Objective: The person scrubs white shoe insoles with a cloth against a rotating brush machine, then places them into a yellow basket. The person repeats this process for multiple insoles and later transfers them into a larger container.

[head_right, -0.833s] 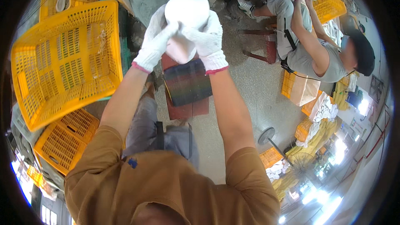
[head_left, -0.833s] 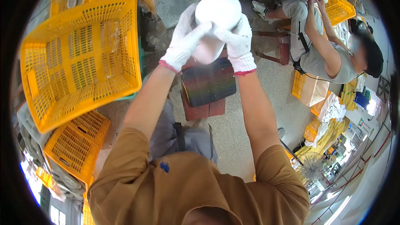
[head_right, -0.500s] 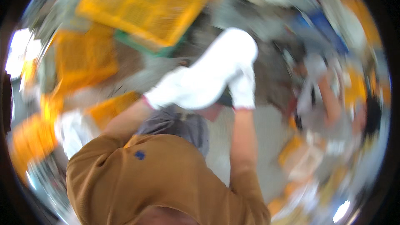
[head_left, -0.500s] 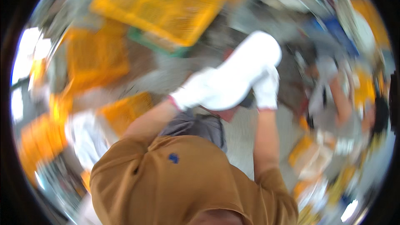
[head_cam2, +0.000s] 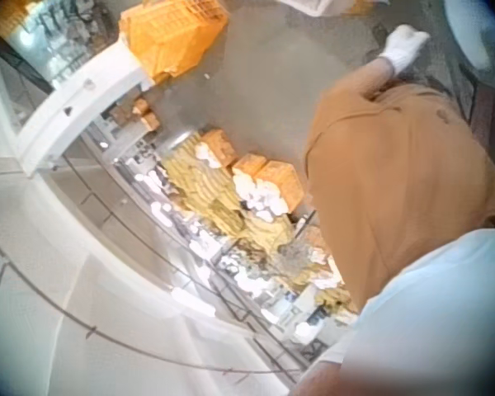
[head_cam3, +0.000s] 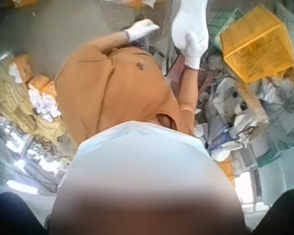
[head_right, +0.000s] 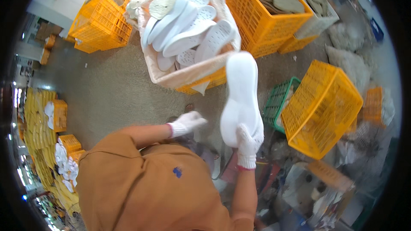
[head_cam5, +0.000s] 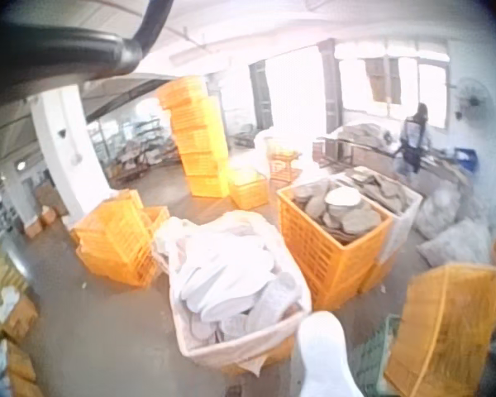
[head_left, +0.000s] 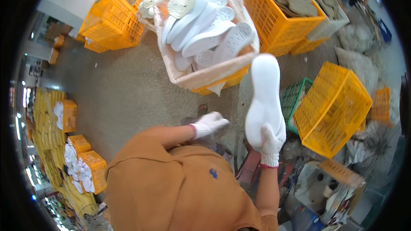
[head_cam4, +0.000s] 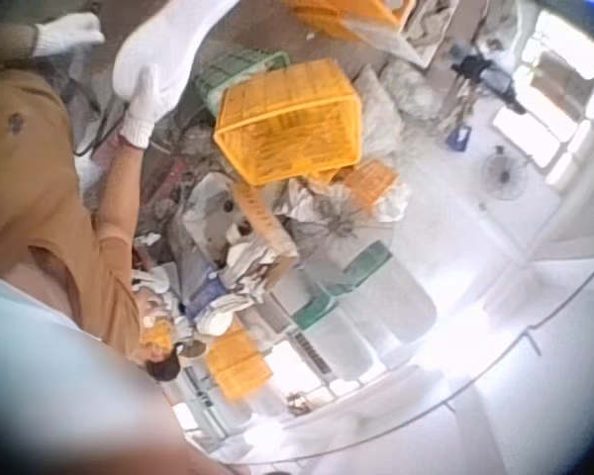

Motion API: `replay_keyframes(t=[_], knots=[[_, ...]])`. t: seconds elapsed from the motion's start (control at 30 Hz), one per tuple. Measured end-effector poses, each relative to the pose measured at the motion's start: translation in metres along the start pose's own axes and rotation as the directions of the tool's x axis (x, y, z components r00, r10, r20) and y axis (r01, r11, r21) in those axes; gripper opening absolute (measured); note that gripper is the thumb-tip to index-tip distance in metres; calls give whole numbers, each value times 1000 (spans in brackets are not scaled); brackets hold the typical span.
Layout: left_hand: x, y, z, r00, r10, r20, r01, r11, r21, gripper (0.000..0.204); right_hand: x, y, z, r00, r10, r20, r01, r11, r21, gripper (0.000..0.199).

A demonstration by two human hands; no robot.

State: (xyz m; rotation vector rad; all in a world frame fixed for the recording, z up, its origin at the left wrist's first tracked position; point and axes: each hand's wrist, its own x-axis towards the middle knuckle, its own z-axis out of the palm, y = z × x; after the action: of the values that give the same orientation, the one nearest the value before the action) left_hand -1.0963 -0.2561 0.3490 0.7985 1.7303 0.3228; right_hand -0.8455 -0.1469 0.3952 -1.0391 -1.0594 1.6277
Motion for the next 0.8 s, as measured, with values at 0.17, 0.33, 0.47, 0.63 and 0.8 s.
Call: replay_keyframes(t=[0.17,0.33,0.47,0.63,0.8], knots=[[17,-128,-131,747,-293,-596,41,916,-399,89,115,66,215,1000,-15,22,9,969,245,55],[78,-154,-190,565,-278,-777,-185,875,-448,84,185,139,314,824,551,128,-438,765,-472,46],[126,-147,-193,679,-204,-705,-184,882,-433,48,208,117,275,792,582,188,-171,506,-846,57],[141,-147,-185,432,-338,-836,-290,826,-484,38,259,71,196,990,1,-142,-132,381,-915,68],[135,-129,-192,437,-446,-781,10,871,-491,59,335,103,162,977,213,-31,-203,867,-455,76]])
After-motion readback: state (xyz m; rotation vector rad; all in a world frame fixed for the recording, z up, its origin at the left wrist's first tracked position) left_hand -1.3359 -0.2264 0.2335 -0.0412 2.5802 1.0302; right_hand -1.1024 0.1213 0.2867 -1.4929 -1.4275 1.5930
